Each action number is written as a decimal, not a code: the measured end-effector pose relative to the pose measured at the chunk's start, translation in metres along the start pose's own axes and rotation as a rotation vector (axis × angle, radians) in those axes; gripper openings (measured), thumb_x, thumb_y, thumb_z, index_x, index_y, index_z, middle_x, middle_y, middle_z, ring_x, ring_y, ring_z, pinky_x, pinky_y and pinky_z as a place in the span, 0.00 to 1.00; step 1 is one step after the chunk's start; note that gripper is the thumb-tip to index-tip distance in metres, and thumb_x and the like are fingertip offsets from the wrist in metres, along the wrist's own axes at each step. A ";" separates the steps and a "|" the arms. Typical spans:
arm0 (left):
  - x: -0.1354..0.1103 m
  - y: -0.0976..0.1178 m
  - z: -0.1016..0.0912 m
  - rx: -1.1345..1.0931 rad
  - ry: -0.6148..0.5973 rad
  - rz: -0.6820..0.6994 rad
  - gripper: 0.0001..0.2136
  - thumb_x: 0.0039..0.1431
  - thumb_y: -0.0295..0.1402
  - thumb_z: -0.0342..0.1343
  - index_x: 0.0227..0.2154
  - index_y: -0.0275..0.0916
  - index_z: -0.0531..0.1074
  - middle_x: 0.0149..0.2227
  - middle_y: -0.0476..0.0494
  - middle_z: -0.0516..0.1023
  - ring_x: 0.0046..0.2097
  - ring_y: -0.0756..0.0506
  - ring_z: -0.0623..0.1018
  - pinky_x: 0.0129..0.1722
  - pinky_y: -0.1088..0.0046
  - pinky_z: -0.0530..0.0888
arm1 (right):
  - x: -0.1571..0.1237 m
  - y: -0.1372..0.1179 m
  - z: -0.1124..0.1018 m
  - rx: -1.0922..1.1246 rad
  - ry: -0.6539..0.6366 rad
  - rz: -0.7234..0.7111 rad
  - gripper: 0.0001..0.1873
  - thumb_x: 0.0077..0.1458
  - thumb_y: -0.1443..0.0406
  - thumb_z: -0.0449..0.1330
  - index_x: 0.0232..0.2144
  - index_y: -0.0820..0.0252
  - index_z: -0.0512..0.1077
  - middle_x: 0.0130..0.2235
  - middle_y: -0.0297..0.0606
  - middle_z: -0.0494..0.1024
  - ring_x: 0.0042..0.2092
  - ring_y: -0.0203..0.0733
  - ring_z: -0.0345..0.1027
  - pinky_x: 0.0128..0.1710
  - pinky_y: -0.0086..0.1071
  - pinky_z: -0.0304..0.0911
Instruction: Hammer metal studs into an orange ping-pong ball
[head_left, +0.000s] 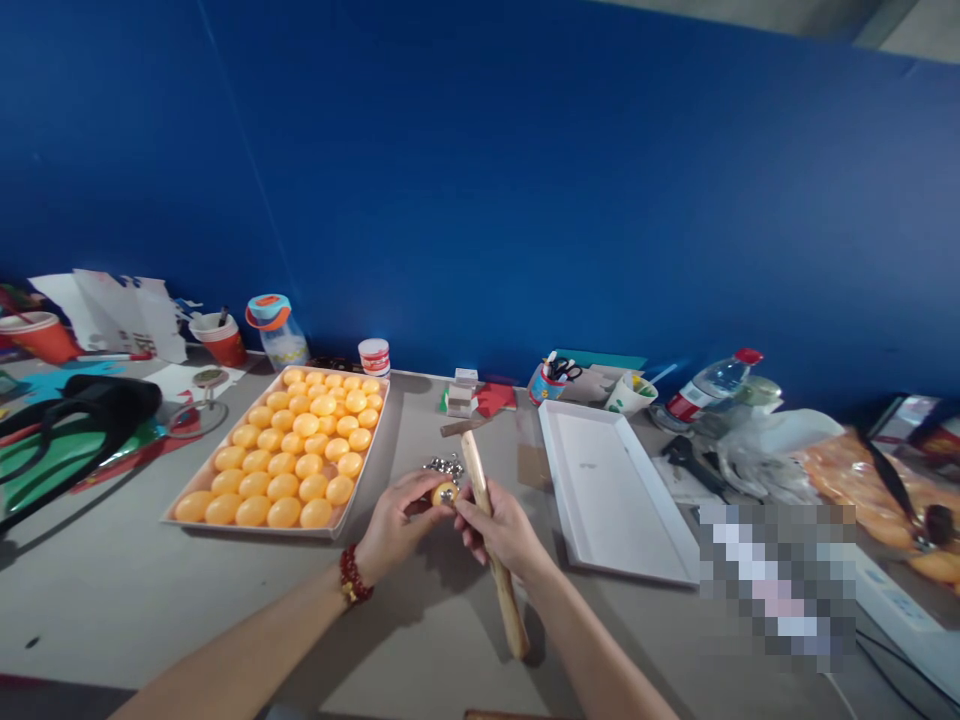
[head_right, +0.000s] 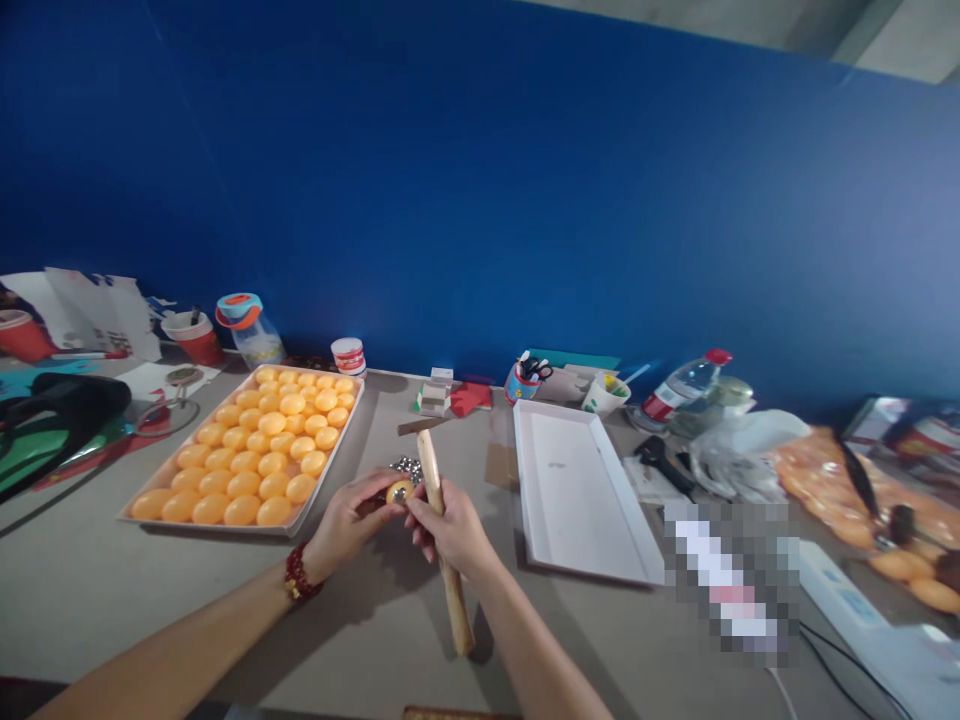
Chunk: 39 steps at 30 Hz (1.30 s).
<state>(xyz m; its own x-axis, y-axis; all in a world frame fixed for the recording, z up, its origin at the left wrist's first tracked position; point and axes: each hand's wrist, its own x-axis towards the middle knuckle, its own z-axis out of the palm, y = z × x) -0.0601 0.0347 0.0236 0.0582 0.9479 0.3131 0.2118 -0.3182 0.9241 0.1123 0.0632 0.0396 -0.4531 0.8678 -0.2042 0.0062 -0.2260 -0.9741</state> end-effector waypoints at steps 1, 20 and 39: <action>0.000 0.000 0.001 -0.002 0.008 0.002 0.16 0.56 0.38 0.59 0.46 0.40 0.75 0.47 0.38 0.76 0.48 0.40 0.76 0.45 0.66 0.76 | 0.000 -0.001 0.000 -0.001 0.001 -0.006 0.18 0.52 0.53 0.61 0.34 0.58 0.62 0.24 0.27 0.71 0.18 0.27 0.61 0.11 0.18 0.54; 0.015 -0.016 -0.012 -0.390 0.190 -0.216 0.18 0.52 0.37 0.61 0.46 0.36 0.73 0.34 0.44 0.79 0.30 0.48 0.78 0.34 0.68 0.78 | -0.022 -0.035 -0.039 -1.147 0.132 -0.434 0.14 0.64 0.57 0.47 0.31 0.57 0.65 0.20 0.31 0.68 0.21 0.36 0.62 0.23 0.28 0.48; 0.014 -0.019 -0.015 -0.454 0.195 -0.205 0.17 0.52 0.37 0.63 0.45 0.37 0.75 0.40 0.41 0.79 0.30 0.48 0.79 0.33 0.66 0.80 | -0.019 -0.031 -0.033 -1.206 0.040 -0.418 0.14 0.63 0.58 0.47 0.31 0.57 0.67 0.22 0.34 0.71 0.23 0.38 0.64 0.25 0.29 0.47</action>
<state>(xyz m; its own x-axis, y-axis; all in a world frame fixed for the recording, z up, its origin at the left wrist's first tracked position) -0.0782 0.0540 0.0140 -0.1321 0.9850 0.1113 -0.2464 -0.1414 0.9588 0.1500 0.0682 0.0707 -0.5897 0.7925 0.1557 0.6816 0.5917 -0.4303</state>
